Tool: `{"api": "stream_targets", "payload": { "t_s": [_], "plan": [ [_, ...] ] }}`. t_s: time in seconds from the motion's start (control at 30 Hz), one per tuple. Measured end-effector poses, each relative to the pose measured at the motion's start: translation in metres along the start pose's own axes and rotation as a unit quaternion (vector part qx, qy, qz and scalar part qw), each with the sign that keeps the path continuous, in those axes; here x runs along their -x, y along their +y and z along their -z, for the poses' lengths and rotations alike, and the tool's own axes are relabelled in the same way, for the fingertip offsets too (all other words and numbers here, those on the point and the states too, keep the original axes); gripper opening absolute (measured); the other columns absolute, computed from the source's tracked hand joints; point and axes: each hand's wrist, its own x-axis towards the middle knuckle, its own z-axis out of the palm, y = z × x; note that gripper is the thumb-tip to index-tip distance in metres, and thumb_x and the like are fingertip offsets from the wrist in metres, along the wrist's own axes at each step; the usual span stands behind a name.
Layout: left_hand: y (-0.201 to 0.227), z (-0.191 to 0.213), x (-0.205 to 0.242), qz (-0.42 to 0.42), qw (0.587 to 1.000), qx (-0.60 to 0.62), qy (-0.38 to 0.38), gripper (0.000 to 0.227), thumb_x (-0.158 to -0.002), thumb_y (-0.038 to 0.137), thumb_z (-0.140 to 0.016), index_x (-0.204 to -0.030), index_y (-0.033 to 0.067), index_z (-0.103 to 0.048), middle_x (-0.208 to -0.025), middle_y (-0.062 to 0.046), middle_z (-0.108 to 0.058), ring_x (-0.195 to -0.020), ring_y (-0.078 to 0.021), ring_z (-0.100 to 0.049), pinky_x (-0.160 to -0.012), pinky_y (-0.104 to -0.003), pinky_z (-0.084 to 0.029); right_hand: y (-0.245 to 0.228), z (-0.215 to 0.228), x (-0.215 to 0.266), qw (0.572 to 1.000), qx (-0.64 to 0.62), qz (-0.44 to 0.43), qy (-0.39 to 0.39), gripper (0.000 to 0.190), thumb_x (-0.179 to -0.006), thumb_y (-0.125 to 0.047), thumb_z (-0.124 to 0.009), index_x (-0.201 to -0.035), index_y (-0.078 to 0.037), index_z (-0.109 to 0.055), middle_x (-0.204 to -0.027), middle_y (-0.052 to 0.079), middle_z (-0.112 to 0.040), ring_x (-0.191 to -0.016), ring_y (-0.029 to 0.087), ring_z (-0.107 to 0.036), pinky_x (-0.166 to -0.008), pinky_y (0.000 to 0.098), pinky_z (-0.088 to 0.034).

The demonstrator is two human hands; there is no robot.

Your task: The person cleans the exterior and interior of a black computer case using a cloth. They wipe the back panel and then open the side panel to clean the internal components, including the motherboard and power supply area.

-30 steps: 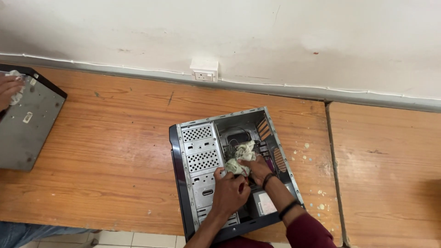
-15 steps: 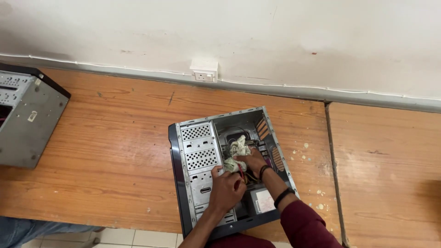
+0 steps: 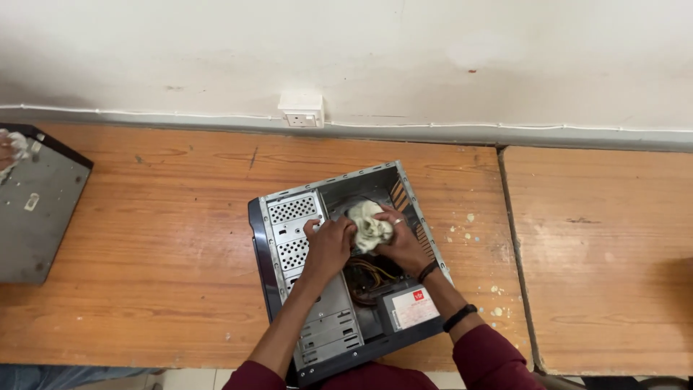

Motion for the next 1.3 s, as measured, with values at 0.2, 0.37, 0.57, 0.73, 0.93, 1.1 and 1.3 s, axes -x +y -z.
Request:
{"api": "stream_targets", "payload": {
  "t_s": [0.2, 0.37, 0.57, 0.73, 0.93, 1.1, 1.3],
  "plan": [
    [-0.003, 0.007, -0.022, 0.055, 0.986, 0.153, -0.041, 0.022, -0.103, 0.026, -0.061, -0.103, 0.0062, -0.071, -0.075, -0.01, -0.072, -0.07, -0.023, -0.073, -0.072, -0.037, -0.056, -0.011, -0.022, -0.02, 0.99, -0.12, -0.073, -0.011, 0.058, -0.079, -0.008, -0.081, -0.131, -0.009, -0.055, -0.123, 0.011, -0.068, -0.116, 0.026, -0.067, -0.099, 0.034, -0.055],
    [-0.021, 0.006, -0.022, 0.05, 0.967, 0.241, -0.068, 0.025, -0.106, 0.022, -0.055, -0.099, 0.0033, -0.07, -0.073, -0.007, -0.075, -0.065, -0.0177, -0.072, -0.062, -0.031, -0.056, 0.003, -0.044, -0.025, 0.985, -0.016, -0.159, -0.058, 0.052, -0.078, -0.014, -0.084, -0.123, -0.008, -0.059, -0.118, 0.011, -0.071, -0.11, 0.026, -0.069, -0.093, 0.0353, -0.055],
    [-0.009, 0.034, -0.021, 0.011, 0.989, 0.138, -0.052, 0.028, -0.105, 0.024, -0.051, -0.099, 0.0071, -0.072, -0.071, -0.002, -0.073, -0.067, -0.0166, -0.069, -0.08, -0.037, -0.046, 0.047, -0.066, -0.024, 0.973, 0.055, -0.175, -0.136, 0.038, -0.082, -0.012, -0.079, -0.117, -0.007, -0.066, -0.115, 0.012, -0.072, -0.109, 0.026, -0.07, -0.092, 0.0368, -0.057],
    [-0.037, 0.016, -0.014, -0.028, 0.993, 0.115, 0.021, 0.03, -0.109, 0.026, -0.045, -0.103, 0.0115, -0.071, -0.069, 0.001, -0.067, -0.07, -0.0191, -0.063, -0.094, -0.038, -0.033, -0.015, -0.037, -0.054, 0.99, -0.081, -0.116, -0.026, 0.048, -0.075, -0.011, -0.085, -0.118, -0.008, -0.063, -0.114, 0.008, -0.074, -0.106, 0.021, -0.071, -0.092, 0.0338, -0.057],
    [-0.033, 0.013, -0.01, -0.024, 0.988, 0.099, 0.117, 0.033, -0.11, 0.03, -0.045, -0.1, 0.009, -0.068, -0.066, 0.001, -0.064, -0.069, -0.022, -0.059, -0.096, -0.038, -0.038, -0.009, -0.045, -0.059, 0.98, -0.182, -0.076, -0.006, 0.043, -0.08, -0.009, -0.082, -0.118, -0.005, -0.061, -0.112, 0.01, -0.072, -0.107, 0.021, -0.07, -0.093, 0.0326, -0.056],
    [-0.03, 0.016, -0.011, -0.019, 0.988, 0.118, 0.094, 0.033, -0.111, 0.027, -0.044, -0.097, 0.0083, -0.066, -0.066, 0.001, -0.063, -0.067, -0.0215, -0.059, -0.099, -0.039, -0.038, 0.002, -0.057, -0.038, 0.97, 0.045, -0.146, -0.192, 0.048, -0.077, -0.012, -0.081, -0.122, -0.01, -0.066, -0.117, 0.014, -0.07, -0.109, 0.033, -0.064, -0.091, 0.038, -0.051],
    [-0.026, 0.018, -0.012, -0.014, 0.989, 0.111, 0.097, 0.033, -0.11, 0.027, -0.044, -0.098, 0.0077, -0.068, -0.067, 0.0, -0.064, -0.073, -0.0232, -0.06, -0.098, -0.039, -0.039, 0.007, -0.051, -0.05, 0.978, -0.004, -0.127, -0.168, 0.031, -0.083, -0.009, -0.082, -0.108, -0.004, -0.065, -0.107, 0.015, -0.069, -0.104, 0.029, -0.07, -0.091, 0.0363, -0.056]
  ]
}}
